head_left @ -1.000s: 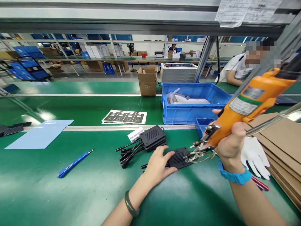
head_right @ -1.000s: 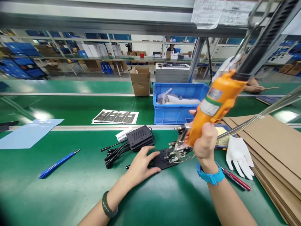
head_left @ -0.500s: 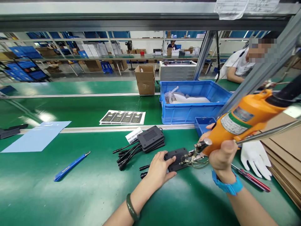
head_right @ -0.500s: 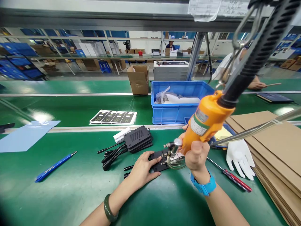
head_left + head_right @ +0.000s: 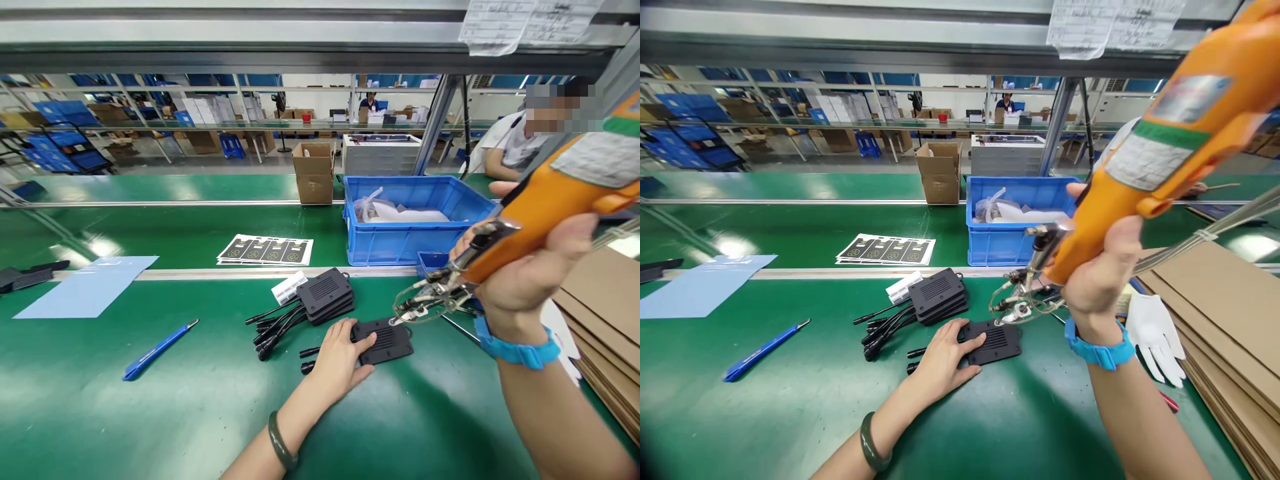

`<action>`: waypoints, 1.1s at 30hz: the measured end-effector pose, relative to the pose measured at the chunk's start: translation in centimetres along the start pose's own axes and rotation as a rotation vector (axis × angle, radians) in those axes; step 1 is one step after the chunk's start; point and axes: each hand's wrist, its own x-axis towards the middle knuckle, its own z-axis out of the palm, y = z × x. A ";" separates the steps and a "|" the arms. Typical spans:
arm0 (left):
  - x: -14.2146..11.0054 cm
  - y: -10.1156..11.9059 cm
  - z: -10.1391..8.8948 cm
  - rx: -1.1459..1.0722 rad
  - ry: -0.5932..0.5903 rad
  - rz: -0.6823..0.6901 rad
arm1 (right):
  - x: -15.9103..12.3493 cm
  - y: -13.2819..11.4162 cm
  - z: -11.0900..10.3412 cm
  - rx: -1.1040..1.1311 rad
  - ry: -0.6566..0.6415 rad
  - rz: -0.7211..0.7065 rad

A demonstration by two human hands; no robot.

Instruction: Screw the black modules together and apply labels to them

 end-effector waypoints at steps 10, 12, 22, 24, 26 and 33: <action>0.1 -0.1 -0.1 -0.004 -0.030 -0.013 | -2.8 6.8 0.4 0.084 0.013 0.089; 0.1 -0.1 -0.1 -0.012 -0.038 -0.016 | -3.1 6.9 0.6 0.065 0.024 0.075; 0.2 -0.2 0.1 -0.028 -0.035 -0.013 | -3.9 7.6 0.8 0.052 0.013 0.089; 0.2 -0.2 0.2 -0.020 -0.028 -0.009 | -4.2 7.6 0.6 0.066 0.003 0.075; 0.2 -0.3 0.2 -0.008 -0.014 -0.002 | -4.3 6.9 0.4 0.081 -0.007 0.064; 0.2 -0.3 0.7 0.020 0.035 -0.009 | -1.5 1.5 1.8 0.120 0.093 -0.091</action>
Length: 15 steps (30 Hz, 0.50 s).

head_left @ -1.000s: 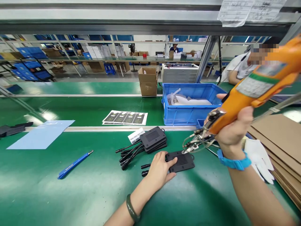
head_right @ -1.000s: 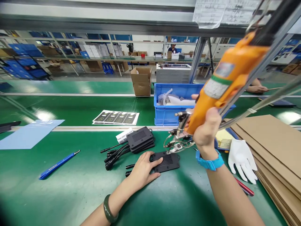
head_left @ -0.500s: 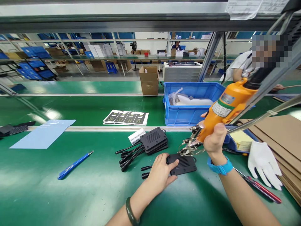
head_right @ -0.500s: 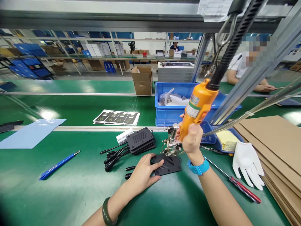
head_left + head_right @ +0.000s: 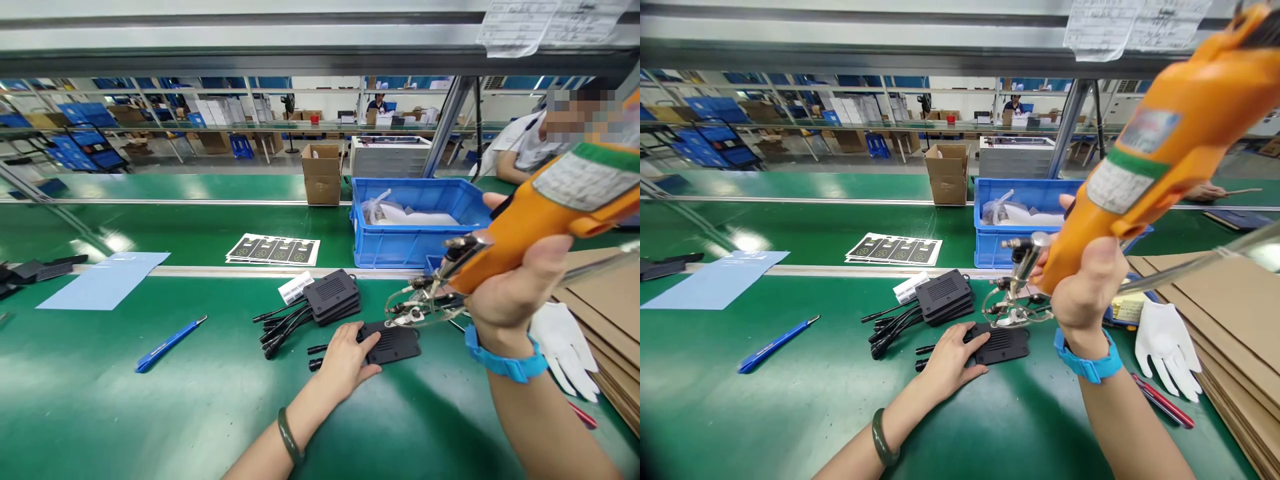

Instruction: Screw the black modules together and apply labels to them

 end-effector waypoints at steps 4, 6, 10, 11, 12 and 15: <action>0.1 -0.2 0.2 -0.007 0.023 0.013 | 0.0 0.4 1.3 -0.021 -0.019 0.011; 0.1 -0.3 0.3 -0.012 0.032 0.018 | -1.0 1.5 1.5 -0.041 -0.040 0.063; 0.1 -0.4 0.5 -0.018 0.044 0.017 | -3.0 3.4 1.3 -0.043 -0.113 0.158; 0.1 -0.4 0.6 -0.019 0.045 0.017 | -3.4 3.7 1.2 -0.045 -0.118 0.157; 0.1 -0.4 0.6 -0.021 0.044 0.018 | -3.6 3.9 1.2 -0.049 -0.124 0.154; 0.1 -0.4 0.6 -0.027 0.043 0.022 | -4.0 4.4 1.3 -0.045 -0.142 0.159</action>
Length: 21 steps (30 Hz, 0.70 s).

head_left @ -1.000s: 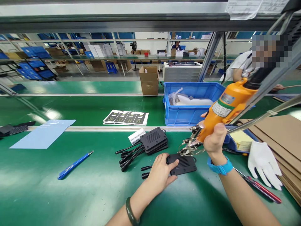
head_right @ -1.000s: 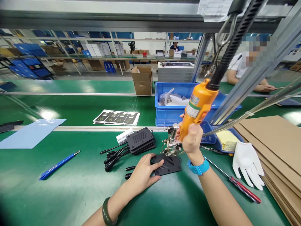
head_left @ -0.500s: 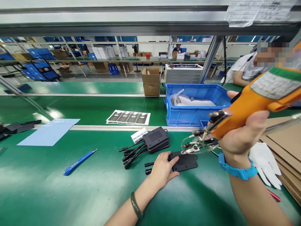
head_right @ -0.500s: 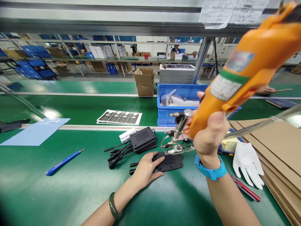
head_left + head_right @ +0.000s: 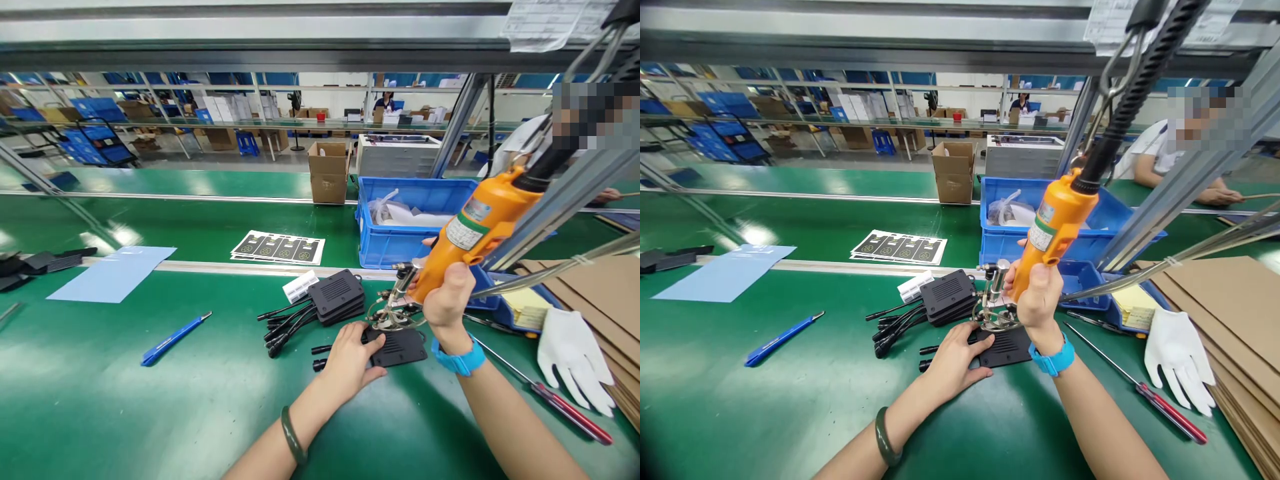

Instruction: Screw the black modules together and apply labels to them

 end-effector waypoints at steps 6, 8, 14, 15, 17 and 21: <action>0.1 -0.2 0.2 -0.009 0.000 -0.001 | -0.3 0.9 0.9 0.022 -0.053 0.040; 0.2 -0.2 0.3 -0.008 0.002 -0.005 | -0.6 1.0 1.0 0.017 -0.053 0.028; 0.2 -0.2 0.3 -0.018 0.014 -0.008 | -0.7 -1.0 -0.4 0.015 0.049 -0.039; 0.2 -0.2 0.2 -0.019 0.014 -0.007 | -0.3 -1.8 -0.7 0.008 0.070 -0.046; 0.3 -0.1 0.1 -0.019 0.014 -0.009 | 0.6 -3.7 -1.3 -0.015 0.124 -0.078; 0.6 -0.1 0.0 -0.016 0.018 -0.018 | 1.6 -6.4 -2.0 -0.040 0.193 -0.124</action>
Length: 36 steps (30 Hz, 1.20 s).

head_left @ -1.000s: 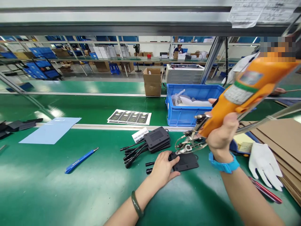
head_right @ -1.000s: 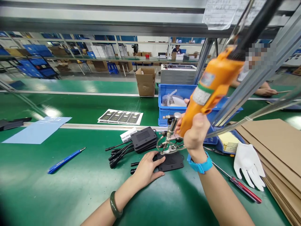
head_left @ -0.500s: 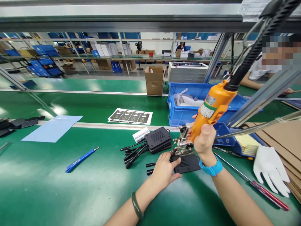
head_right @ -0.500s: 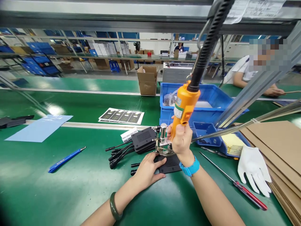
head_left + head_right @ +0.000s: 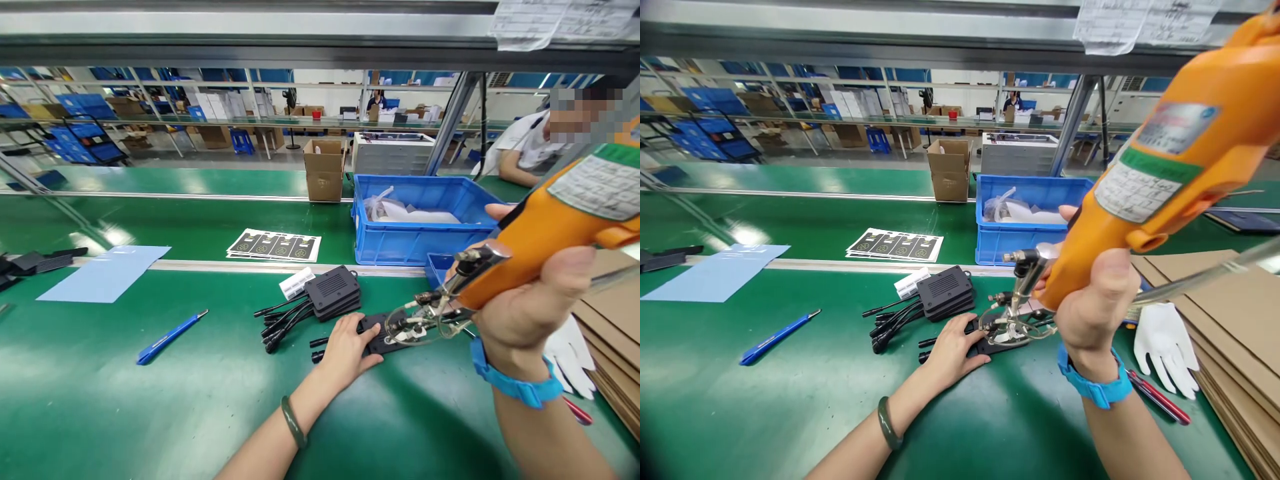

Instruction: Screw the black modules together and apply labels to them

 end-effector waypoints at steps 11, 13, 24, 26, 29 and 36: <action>0.2 0.0 -0.2 -0.007 0.001 0.001 | -2.1 1.7 -0.5 -0.104 -0.045 0.026; 0.2 0.0 -0.2 -0.010 0.001 0.000 | -2.0 1.2 -0.4 -0.087 -0.058 0.068; 0.2 -0.1 -0.1 -0.017 0.002 -0.002 | -2.9 2.3 -0.2 -0.042 -0.105 0.156; 0.2 -0.1 0.0 -0.018 0.003 0.001 | -3.4 2.7 -0.3 -0.023 -0.135 0.174; 0.2 -0.2 0.2 -0.021 0.007 0.004 | -4.0 3.1 -0.3 -0.048 -0.120 0.123; 0.2 -0.1 0.1 -0.034 0.011 -0.007 | -5.5 3.4 -0.3 -0.044 -0.152 0.112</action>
